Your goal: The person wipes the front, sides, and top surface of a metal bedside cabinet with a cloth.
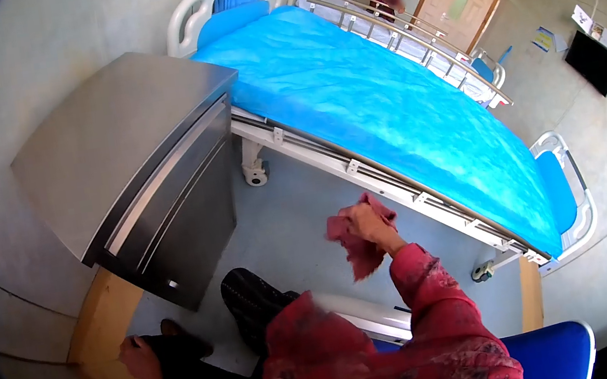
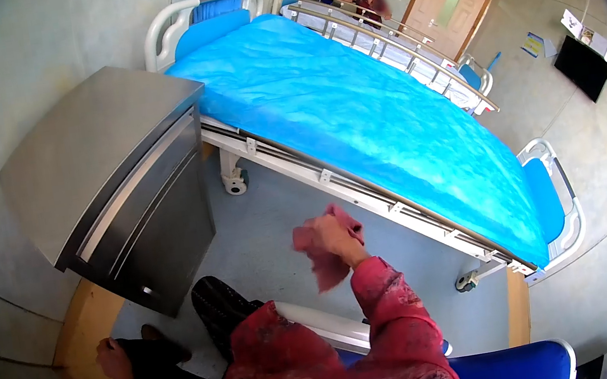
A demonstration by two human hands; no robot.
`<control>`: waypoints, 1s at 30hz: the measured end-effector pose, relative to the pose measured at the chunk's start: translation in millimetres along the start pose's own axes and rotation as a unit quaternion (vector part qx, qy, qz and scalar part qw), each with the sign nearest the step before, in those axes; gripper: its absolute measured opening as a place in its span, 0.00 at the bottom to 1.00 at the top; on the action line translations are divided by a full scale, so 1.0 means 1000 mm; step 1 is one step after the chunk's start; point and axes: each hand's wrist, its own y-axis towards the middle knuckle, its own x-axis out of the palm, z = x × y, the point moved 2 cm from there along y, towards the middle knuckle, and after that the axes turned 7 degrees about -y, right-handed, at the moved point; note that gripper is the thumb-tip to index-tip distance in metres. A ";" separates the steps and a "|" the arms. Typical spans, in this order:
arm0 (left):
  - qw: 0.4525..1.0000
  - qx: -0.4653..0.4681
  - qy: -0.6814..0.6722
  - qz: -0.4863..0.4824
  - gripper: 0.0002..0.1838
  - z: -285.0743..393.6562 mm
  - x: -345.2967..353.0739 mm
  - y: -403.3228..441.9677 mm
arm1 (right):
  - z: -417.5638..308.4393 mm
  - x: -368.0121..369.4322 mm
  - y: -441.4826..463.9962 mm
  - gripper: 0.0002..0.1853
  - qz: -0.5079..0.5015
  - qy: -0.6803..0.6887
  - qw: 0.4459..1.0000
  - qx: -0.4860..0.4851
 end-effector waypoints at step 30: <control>1.000 0.023 0.007 0.011 0.18 -0.018 0.009 -0.002 | -0.052 -0.094 -0.012 0.30 0.070 0.875 0.480 0.008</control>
